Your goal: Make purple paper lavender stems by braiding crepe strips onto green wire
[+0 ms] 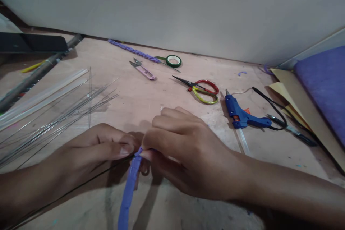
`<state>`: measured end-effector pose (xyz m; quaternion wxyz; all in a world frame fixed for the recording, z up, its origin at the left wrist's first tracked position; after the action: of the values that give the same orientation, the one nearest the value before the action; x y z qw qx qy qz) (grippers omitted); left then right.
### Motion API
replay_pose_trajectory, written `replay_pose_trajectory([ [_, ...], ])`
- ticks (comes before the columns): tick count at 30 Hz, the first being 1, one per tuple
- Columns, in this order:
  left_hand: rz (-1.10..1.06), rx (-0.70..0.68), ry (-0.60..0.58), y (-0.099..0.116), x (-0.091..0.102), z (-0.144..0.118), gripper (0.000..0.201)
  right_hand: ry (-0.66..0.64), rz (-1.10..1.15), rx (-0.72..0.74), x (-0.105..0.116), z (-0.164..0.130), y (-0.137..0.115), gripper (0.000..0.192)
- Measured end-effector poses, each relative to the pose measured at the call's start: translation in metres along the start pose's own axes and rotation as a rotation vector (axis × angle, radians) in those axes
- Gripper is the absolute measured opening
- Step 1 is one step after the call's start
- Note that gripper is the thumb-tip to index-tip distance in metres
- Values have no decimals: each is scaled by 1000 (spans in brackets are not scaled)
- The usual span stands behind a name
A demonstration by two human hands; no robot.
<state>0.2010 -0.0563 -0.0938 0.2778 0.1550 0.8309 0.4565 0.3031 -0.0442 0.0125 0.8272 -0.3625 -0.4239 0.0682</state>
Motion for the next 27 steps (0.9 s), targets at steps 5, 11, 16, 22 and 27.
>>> replay_pose_trajectory([
  [5, -62, 4, -12, -2, -2, 1, 27, 25, -9, 42, 2, -1, -3, 9],
  [11, -141, 5, -17, 1, -6, -1, 23, 17, -24, 46, 1, 0, -3, 11],
  [16, -34, 36, 5, -3, -2, -1, 30, 11, -63, 62, 2, -1, -5, 11],
  [22, 11, 4, -47, 0, -6, 2, 36, 3, -106, 106, 5, 1, -9, 15],
  [27, 88, -27, -28, 6, -4, 2, 30, 13, -23, 88, 6, 2, -7, 10],
])
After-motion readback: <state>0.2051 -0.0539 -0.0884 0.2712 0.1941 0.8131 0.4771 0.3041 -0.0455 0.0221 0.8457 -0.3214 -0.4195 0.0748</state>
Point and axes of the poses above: each hand's wrist, its own z-axis towards the middle knuckle, its own x-axis out of the back of the hand, y = z × x, the point moved 10 cm from there along z, towards the middle knuckle, and after that the axes turned 3 degrees about z, right-handed, at the moved point
